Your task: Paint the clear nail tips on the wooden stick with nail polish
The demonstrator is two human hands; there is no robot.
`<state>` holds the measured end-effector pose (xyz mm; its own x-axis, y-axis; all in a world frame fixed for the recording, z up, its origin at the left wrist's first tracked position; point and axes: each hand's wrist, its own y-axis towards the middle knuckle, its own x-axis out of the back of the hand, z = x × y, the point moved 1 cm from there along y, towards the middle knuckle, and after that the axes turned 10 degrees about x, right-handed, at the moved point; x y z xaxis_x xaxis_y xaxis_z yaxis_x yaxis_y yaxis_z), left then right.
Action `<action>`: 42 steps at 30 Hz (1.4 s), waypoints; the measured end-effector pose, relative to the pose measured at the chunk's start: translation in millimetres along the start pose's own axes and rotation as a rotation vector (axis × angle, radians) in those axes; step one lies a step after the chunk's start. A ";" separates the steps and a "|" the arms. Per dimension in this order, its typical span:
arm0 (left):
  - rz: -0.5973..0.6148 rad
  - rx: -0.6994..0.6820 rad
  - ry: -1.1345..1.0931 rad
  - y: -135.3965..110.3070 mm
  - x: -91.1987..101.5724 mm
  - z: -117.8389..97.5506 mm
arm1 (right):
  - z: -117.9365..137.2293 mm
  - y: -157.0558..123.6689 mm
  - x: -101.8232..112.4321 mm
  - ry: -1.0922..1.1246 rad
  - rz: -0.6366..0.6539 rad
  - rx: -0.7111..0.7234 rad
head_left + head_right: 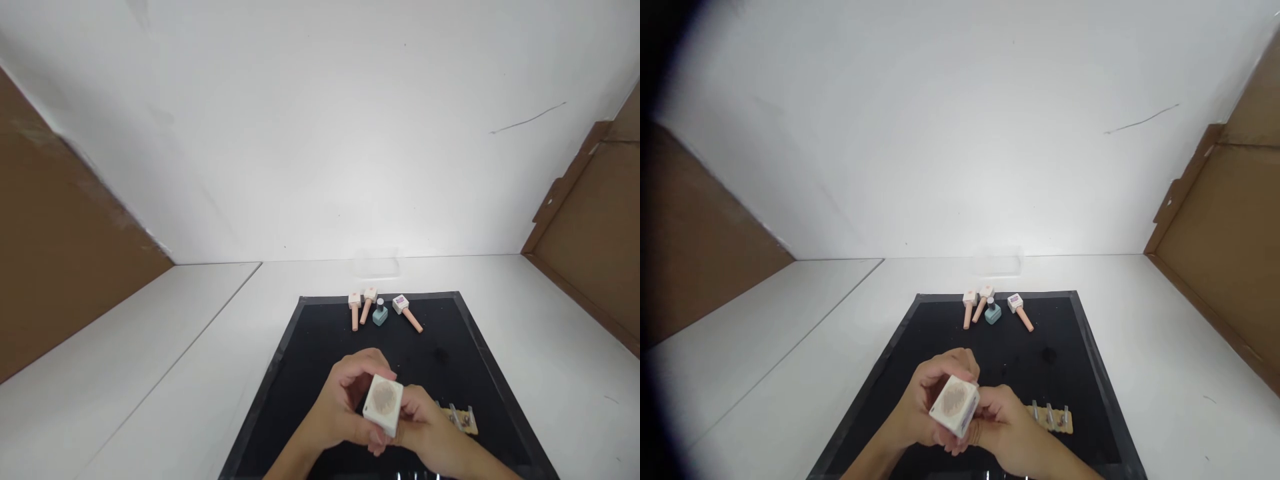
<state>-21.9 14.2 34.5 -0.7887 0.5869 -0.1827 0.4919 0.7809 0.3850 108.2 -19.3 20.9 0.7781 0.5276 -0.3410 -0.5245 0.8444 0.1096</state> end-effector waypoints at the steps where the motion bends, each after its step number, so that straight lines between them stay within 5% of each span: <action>1: 0.008 0.001 -0.022 -0.1 1.1 0.4 | 2.0 -0.3 0.5 0.001 0.001 -0.003; 8: -0.059 0.132 -0.139 -2.6 7.6 0.4 | 16.3 -2.5 5.0 -0.091 0.139 0.082; 14: -0.144 0.153 -0.101 -2.1 5.7 3.3 | 13.4 2.1 8.8 -0.022 -0.158 0.125; 21: -0.219 0.163 -0.125 0.3 6.1 3.3 | 18.3 0.9 9.6 -0.008 0.019 -0.010; 30: -0.319 0.073 0.038 2.5 -1.2 2.5 | -1.3 4.2 10.1 -0.332 -0.406 0.246; 32: -0.334 0.089 0.014 3.2 -1.1 3.2 | 2.2 2.4 10.2 -0.377 -0.385 0.244; 37: -0.376 0.120 -0.093 4.7 3.1 3.7 | 17.6 0.4 9.9 -0.281 -0.102 0.121; 42: -0.421 0.146 -0.178 3.1 5.0 7.2 | 14.3 1.2 12.4 -0.204 -0.208 0.129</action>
<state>-21.7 21.1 28.3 -0.8615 0.2310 -0.4522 0.2001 0.9729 0.1159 122.3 -10.5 30.1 0.9241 0.3395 -0.1753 -0.3092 0.9340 0.1789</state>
